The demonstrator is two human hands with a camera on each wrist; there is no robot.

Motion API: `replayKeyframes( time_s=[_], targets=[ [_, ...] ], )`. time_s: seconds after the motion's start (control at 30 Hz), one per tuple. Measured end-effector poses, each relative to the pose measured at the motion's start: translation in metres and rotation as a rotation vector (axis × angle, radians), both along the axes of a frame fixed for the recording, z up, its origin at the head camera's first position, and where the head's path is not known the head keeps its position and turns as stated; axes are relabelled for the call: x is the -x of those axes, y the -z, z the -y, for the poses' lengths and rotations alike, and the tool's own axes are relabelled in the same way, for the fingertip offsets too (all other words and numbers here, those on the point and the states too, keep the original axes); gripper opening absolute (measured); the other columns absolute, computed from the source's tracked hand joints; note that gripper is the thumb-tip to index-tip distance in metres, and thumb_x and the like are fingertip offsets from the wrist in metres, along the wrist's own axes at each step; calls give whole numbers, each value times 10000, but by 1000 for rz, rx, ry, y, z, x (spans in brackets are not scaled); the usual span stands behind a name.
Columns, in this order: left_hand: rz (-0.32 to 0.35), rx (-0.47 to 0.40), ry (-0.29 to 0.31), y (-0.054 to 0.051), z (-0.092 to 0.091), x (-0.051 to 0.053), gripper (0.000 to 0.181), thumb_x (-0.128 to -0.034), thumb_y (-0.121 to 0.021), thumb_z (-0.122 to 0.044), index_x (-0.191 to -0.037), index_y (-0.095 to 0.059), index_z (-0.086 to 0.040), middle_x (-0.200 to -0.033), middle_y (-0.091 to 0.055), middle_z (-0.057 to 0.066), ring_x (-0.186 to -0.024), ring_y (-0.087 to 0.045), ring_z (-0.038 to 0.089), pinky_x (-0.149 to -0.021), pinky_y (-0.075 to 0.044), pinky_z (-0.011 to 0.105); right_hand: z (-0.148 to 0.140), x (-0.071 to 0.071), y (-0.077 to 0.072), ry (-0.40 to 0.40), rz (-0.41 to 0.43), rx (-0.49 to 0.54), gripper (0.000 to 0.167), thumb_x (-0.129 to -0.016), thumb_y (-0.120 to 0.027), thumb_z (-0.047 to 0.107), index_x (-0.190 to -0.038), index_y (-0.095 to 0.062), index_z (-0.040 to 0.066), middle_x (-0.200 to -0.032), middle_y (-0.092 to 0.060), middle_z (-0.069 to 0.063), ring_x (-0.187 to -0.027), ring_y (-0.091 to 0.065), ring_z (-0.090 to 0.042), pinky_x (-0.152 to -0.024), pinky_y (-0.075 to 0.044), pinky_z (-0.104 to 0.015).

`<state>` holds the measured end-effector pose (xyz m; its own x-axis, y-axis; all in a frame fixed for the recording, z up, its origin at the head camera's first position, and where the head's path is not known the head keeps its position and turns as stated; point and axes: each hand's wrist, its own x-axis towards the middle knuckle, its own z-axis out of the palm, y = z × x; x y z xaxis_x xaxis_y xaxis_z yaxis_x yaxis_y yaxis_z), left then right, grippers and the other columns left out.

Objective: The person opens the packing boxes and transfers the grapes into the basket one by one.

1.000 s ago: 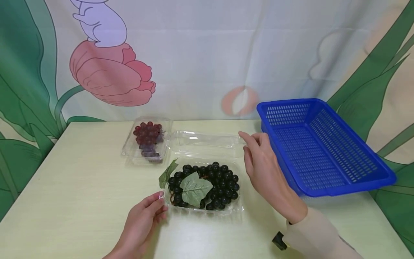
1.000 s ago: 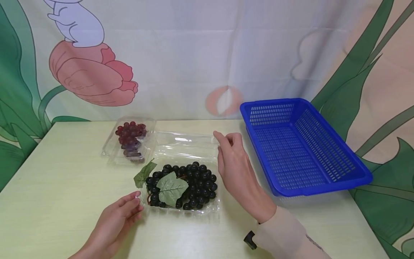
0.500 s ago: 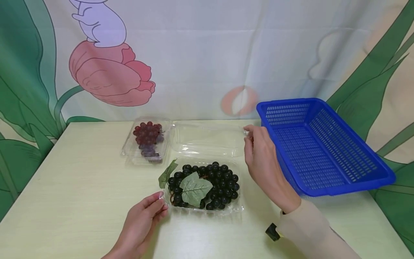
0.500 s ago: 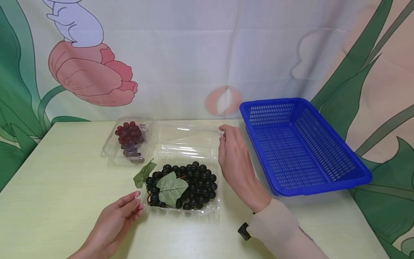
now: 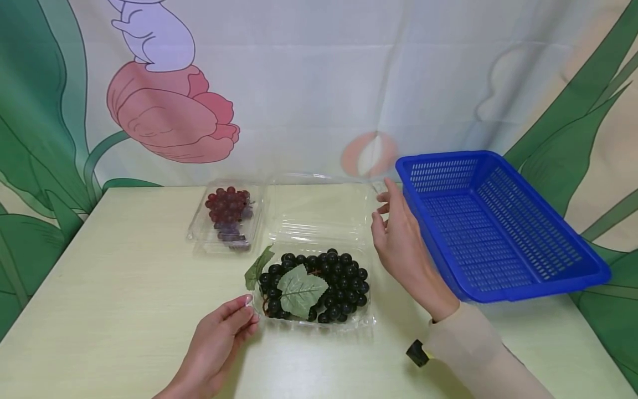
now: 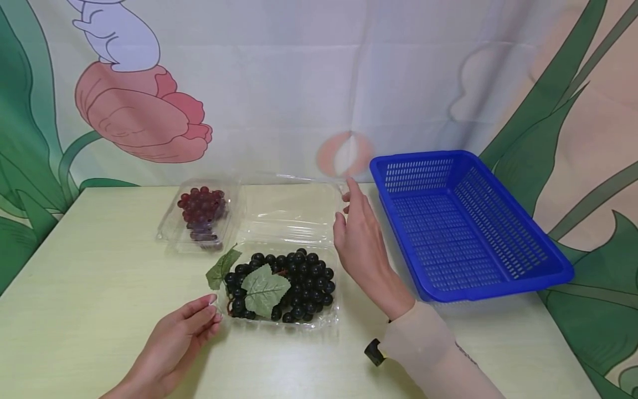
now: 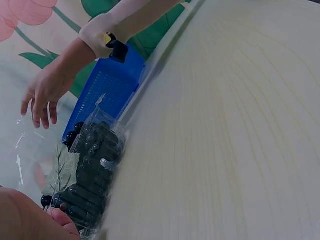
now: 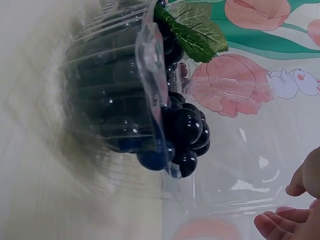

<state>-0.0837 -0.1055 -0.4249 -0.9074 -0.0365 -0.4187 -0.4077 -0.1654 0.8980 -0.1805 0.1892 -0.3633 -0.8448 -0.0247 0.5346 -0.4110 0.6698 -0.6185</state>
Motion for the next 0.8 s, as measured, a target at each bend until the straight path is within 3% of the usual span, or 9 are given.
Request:
replayKeyframes(
  time_s=[0.4,0.8],
  targets=[
    [10,-5,4,0,2,0,424,-1059,-545,-45,-1443,-446,105,-1127,-606,131,-1007,-602,163,-855,-564,233,0,8,7,-28,84,-19,707,-990,-573,-27,-1595,-210,-75,-1310,-581,-242,-1109,-613,-352,-828,-568,-472],
    [2,-8,2,-2,1,-2,422,-1058,-533,-25,-1445,-440,114,-1156,-594,140,-1020,-597,174,-862,-562,236,-1,15,16,-48,231,-41,706,-994,-564,7,-1598,-207,-69,-1503,-464,-245,-1186,-598,-373,-860,-567,-505]
  ],
)
